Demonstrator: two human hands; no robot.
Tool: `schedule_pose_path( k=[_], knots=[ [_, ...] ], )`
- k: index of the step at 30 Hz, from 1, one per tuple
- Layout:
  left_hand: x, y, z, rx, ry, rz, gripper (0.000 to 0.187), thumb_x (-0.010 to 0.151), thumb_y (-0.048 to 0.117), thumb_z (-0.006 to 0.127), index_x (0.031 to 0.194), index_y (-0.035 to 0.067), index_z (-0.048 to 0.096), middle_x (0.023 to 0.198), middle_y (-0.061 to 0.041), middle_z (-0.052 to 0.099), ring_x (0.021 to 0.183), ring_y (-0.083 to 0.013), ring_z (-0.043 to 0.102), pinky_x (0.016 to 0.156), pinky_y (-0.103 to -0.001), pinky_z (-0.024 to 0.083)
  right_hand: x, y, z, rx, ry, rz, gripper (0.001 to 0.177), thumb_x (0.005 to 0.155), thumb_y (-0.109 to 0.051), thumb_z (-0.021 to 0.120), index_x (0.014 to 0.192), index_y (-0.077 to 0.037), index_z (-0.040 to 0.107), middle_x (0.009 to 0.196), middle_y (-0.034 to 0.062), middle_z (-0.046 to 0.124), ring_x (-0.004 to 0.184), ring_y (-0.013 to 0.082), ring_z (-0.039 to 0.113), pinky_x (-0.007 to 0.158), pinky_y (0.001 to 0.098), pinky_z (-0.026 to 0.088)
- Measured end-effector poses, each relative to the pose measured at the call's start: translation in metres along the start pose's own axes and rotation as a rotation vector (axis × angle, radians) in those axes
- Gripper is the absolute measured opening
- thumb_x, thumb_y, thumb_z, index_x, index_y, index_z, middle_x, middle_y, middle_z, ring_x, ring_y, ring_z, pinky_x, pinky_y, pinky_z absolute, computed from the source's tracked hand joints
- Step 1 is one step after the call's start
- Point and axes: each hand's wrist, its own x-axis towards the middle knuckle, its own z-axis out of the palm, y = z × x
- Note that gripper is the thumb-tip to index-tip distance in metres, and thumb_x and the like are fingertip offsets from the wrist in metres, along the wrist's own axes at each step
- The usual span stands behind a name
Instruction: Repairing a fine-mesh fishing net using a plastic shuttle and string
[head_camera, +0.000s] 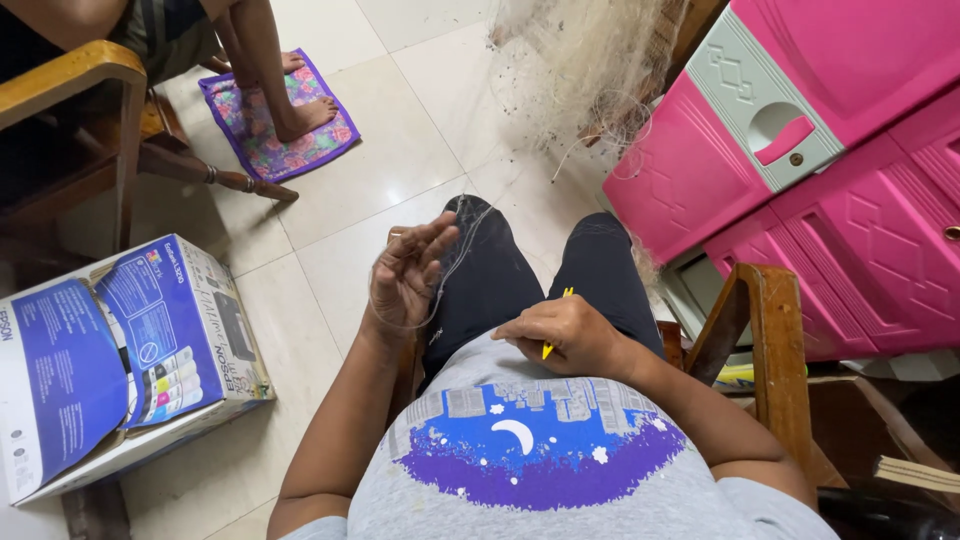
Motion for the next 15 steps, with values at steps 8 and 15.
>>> schedule_pose_path(
  k=[8,15],
  knots=[
    [0.014,0.029,-0.010,0.139,0.011,0.125,0.113,0.061,0.082,0.063,0.145,0.007,0.055,0.162,-0.018,0.041,0.141,-0.0224,0.051,0.107,-0.024,0.047,0.021,-0.014,0.004,0.001,-0.049,-0.027,0.026,0.098,-0.009,0.061,0.121,-0.006,0.071,0.066,0.0093,0.064,0.054,0.0265,0.064,0.050,0.0351,0.055],
    [0.043,0.037,0.079,-0.167,-0.228,0.005,0.143,0.052,0.090,0.066,0.162,0.006,0.030,0.166,-0.022,0.034,0.153,-0.0349,0.035,0.129,-0.054,0.027,0.052,-0.029,0.012,0.059,-0.116,-0.125,0.033,0.102,-0.012,0.054,0.132,-0.003,0.064,0.071,0.0090,0.059,0.058,0.0276,0.062,0.053,0.0367,0.054]
  ],
)
